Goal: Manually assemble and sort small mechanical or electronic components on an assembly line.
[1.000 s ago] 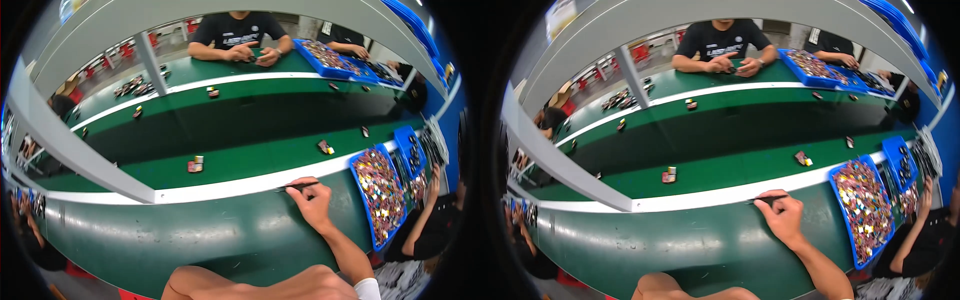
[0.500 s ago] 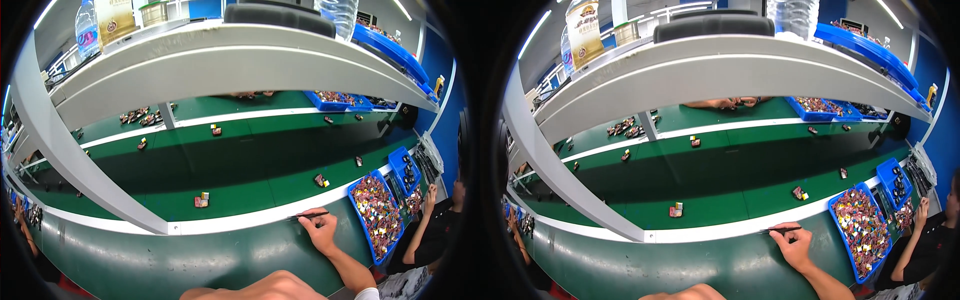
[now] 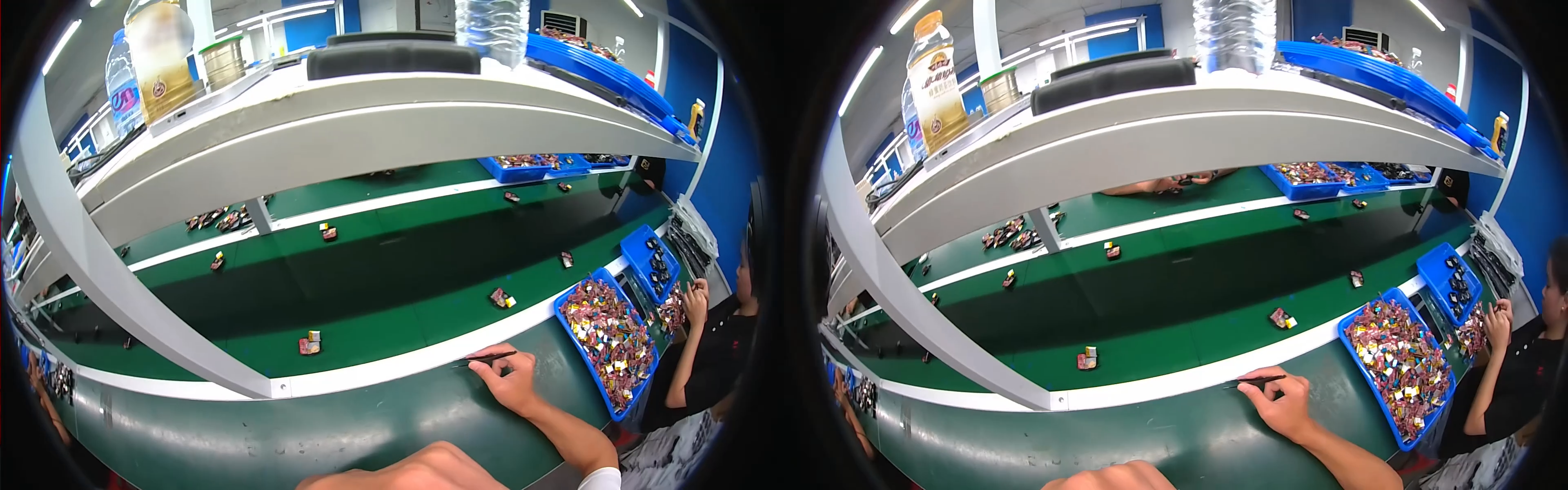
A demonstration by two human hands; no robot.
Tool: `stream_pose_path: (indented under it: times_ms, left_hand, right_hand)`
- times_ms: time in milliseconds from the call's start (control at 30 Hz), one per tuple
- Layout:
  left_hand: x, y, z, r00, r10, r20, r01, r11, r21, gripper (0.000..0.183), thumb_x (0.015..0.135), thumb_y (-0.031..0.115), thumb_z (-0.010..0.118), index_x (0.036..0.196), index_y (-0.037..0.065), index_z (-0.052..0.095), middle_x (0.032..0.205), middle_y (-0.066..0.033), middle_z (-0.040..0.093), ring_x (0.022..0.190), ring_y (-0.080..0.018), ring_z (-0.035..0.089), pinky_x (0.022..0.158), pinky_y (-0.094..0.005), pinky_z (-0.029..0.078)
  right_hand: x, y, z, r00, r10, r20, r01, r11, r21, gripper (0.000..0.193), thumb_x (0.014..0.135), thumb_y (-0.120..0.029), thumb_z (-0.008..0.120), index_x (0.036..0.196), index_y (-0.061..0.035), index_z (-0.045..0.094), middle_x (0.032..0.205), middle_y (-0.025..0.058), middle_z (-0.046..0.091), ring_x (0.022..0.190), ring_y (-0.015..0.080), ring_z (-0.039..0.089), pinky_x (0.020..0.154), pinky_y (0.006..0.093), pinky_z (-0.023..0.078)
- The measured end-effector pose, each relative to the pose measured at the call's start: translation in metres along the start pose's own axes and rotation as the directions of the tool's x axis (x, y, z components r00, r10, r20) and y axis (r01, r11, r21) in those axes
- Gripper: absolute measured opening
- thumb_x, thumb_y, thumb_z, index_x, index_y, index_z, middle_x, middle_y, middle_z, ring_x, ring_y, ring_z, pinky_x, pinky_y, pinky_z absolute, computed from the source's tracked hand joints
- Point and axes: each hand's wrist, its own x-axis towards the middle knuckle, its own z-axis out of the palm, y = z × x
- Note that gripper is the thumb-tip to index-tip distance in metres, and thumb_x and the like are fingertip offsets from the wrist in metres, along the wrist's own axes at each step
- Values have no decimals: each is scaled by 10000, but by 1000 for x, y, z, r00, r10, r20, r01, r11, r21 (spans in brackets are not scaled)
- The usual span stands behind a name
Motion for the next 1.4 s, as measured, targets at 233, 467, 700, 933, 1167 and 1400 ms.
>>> stream_pose_path:
  times_ms: [233,467,700,933,1167,1400]
  left_hand:
    - [-6,2,8,999,-37,-2,36,996,-86,274,820,-19,767,617,-18,583,620,-110,550,482,-238,540,428,-328,378]
    - [1,11,3,996,54,76,-62,992,108,56,820,-30,701,844,-78,719,773,-163,664,604,-256,653,466,-320,471]
    - [-14,9,7,996,87,10,-88,978,189,113,803,-29,677,892,-66,736,810,-155,680,615,-228,664,430,-299,448]
    - [-21,-8,26,973,217,74,-213,732,647,191,727,36,733,914,4,747,866,-113,682,672,-203,664,462,-246,429]
    - [-11,-4,25,936,347,59,-272,607,747,228,725,56,747,949,11,759,912,-117,685,718,-188,671,507,-238,472]
    - [-19,-3,45,923,379,59,-188,313,931,268,823,-3,753,1057,124,791,990,-63,698,729,-142,643,533,-233,499]
  right_hand:
    - [-2,3,-1,1000,-6,-10,6,1000,21,158,794,-43,821,716,26,703,916,37,777,468,49,528,492,236,400]
    - [-3,4,1,1000,12,-11,-11,1000,26,371,789,-32,819,530,2,555,932,49,780,538,74,605,506,240,413]
    - [-1,5,0,992,118,37,-119,992,33,519,778,-22,820,449,-38,420,947,78,780,668,115,692,549,246,452]
    - [-5,5,-2,996,84,12,-84,996,12,278,771,-38,833,594,-16,619,812,45,761,496,48,547,481,224,376]
    - [-7,26,-2,995,91,-47,-88,994,72,142,779,-45,834,883,2,749,541,-32,596,424,3,421,460,200,317]
    - [-4,14,-2,991,130,28,-132,989,70,248,780,-37,831,632,16,639,880,47,774,447,21,475,454,227,333]
